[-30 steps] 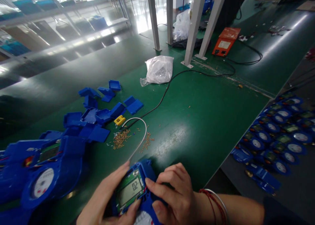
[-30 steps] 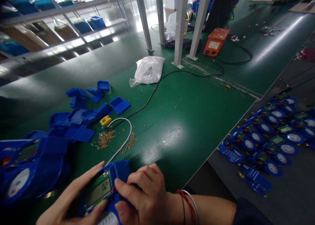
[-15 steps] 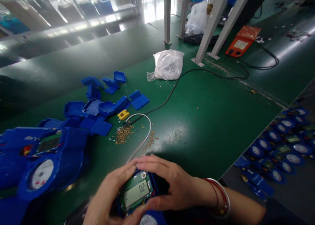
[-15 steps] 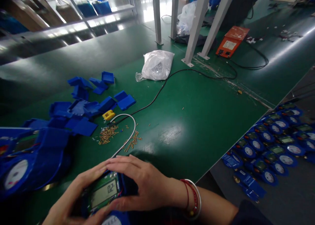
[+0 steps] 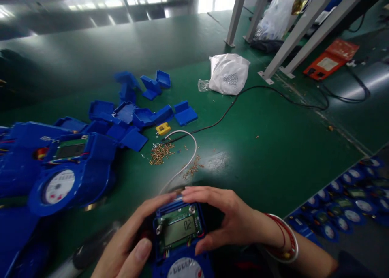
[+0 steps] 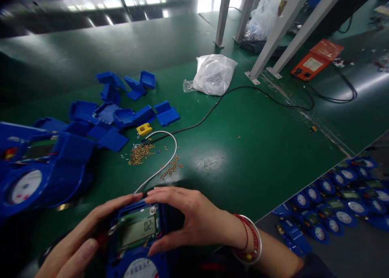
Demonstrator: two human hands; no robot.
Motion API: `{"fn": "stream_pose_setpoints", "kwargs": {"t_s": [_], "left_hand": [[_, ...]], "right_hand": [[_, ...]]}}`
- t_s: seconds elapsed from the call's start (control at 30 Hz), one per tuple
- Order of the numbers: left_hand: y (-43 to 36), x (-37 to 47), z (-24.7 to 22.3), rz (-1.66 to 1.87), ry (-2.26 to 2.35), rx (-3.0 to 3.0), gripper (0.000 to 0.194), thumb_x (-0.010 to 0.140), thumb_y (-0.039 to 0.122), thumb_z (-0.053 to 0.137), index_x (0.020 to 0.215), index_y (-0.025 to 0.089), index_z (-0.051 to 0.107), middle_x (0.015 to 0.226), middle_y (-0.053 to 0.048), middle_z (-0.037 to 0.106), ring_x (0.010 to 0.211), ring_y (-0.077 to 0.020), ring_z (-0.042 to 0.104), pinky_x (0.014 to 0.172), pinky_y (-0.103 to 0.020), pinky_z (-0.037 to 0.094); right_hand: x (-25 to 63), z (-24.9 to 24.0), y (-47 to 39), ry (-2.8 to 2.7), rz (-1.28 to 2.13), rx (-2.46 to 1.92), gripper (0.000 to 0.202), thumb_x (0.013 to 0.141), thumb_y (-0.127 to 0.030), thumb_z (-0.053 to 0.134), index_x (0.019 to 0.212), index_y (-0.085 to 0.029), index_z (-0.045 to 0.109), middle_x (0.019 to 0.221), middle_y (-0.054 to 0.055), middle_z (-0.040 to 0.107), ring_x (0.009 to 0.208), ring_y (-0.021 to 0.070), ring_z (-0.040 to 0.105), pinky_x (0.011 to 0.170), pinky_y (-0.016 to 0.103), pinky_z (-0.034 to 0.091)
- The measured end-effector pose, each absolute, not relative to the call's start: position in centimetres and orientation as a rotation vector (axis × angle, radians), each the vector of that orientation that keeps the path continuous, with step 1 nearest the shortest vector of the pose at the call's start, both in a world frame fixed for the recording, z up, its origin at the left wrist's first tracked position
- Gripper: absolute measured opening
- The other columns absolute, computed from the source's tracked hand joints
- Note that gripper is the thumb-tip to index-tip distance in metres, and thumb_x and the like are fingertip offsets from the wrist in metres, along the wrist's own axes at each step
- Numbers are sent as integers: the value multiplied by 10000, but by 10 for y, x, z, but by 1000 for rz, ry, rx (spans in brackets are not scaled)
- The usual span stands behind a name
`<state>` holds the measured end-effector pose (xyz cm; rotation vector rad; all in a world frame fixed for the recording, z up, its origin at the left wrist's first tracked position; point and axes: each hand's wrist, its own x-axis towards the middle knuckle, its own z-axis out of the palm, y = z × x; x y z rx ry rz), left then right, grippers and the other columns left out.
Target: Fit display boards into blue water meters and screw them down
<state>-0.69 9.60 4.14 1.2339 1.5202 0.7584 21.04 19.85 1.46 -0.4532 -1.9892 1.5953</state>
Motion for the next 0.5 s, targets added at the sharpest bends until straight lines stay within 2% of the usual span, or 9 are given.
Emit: {"fn": "stream_pose_setpoints", "kwargs": {"t_s": [0.1, 0.17, 0.27, 0.4, 0.5], "left_hand": [[95, -11, 35, 776, 1523, 1354, 456, 857, 552, 413, 1287, 402, 447, 1361, 48, 509, 1257, -225, 459, 1054, -305, 392], [94, -15, 30, 756, 1531, 1501, 468, 834, 458, 526, 1289, 396, 438, 1348, 40, 516, 1249, -205, 467, 1055, -277, 393], [91, -19, 23, 742, 1498, 1589, 521, 820, 331, 580, 1310, 368, 408, 1322, 10, 533, 1222, -188, 496, 1014, -246, 435], [88, -15, 22, 798, 1515, 1436, 575, 821, 328, 594, 1341, 387, 356, 1326, 1, 532, 1207, -195, 518, 995, -263, 459], [85, -7, 23, 848, 1529, 1293, 583, 816, 362, 603, 1339, 420, 351, 1346, 18, 515, 1221, -201, 510, 1003, -275, 452]], "right_hand": [[209, 15, 200, -1998, 1593, -476, 672, 655, -217, 806, 1245, -150, 492, 1246, 117, 586, 1196, 180, 526, 1037, 309, 427], [206, 12, 200, -2010, 1553, -471, 657, 644, -228, 807, 1220, -154, 498, 1211, 118, 593, 1162, 184, 539, 1007, 317, 447], [199, 6, 199, -1991, 1453, -461, 679, 596, -295, 809, 1183, -167, 492, 1124, 103, 591, 1053, 192, 566, 914, 324, 494], [191, 4, 195, -2020, 1362, -494, 708, 528, -373, 807, 1133, -208, 478, 1025, 55, 580, 903, 182, 546, 789, 318, 502], [190, 7, 194, -2109, 1370, -552, 782, 510, -377, 819, 1198, -229, 478, 1031, 42, 577, 868, 179, 509, 747, 309, 487]]}}
